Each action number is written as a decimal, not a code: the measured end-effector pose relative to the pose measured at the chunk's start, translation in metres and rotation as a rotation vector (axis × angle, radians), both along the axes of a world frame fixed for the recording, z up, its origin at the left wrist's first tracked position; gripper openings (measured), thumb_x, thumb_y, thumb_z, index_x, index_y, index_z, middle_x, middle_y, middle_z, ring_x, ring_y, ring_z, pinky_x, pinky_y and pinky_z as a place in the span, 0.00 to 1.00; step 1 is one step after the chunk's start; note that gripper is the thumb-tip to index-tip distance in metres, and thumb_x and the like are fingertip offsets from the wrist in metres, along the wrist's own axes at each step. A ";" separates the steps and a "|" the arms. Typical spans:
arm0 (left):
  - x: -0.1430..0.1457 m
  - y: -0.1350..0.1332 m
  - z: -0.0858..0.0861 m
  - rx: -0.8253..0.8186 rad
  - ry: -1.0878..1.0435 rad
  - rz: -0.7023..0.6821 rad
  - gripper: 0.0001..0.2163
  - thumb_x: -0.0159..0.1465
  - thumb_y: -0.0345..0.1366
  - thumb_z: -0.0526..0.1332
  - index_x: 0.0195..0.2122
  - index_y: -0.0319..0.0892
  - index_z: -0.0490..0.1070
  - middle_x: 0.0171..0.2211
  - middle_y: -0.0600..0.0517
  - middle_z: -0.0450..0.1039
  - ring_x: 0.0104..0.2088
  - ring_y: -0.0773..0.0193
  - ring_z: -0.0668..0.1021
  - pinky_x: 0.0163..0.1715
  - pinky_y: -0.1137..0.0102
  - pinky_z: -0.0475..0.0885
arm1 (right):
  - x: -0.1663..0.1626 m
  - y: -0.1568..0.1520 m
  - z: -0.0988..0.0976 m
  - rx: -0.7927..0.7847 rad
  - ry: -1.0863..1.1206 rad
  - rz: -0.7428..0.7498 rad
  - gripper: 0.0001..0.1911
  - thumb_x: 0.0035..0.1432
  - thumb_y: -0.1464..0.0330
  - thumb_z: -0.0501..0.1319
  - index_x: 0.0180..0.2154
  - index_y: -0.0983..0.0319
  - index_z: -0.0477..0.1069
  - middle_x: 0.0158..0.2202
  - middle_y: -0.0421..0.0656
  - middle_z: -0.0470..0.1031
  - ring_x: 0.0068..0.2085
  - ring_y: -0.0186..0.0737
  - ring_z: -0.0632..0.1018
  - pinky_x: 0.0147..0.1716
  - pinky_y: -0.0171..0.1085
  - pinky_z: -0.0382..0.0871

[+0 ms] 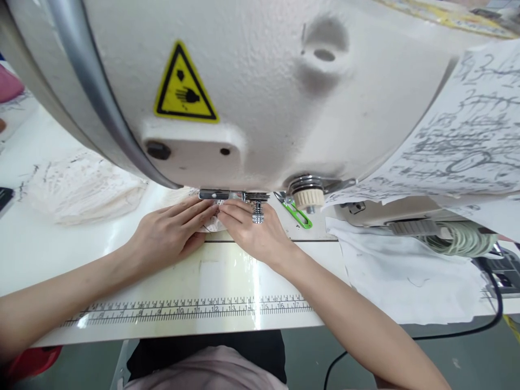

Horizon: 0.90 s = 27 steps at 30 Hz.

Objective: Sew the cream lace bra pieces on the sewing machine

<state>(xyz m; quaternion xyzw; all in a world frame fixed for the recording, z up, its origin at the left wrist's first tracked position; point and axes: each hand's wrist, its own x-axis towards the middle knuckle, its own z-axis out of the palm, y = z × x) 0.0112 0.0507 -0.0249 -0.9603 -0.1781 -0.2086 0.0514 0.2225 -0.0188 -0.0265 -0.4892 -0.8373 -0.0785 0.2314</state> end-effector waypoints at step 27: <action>0.005 0.006 -0.001 -0.077 0.012 0.002 0.17 0.72 0.36 0.53 0.56 0.34 0.71 0.58 0.42 0.71 0.60 0.51 0.72 0.60 0.56 0.70 | 0.011 0.010 0.002 -0.106 0.030 -0.062 0.14 0.65 0.75 0.54 0.46 0.60 0.76 0.44 0.44 0.80 0.42 0.40 0.80 0.41 0.40 0.75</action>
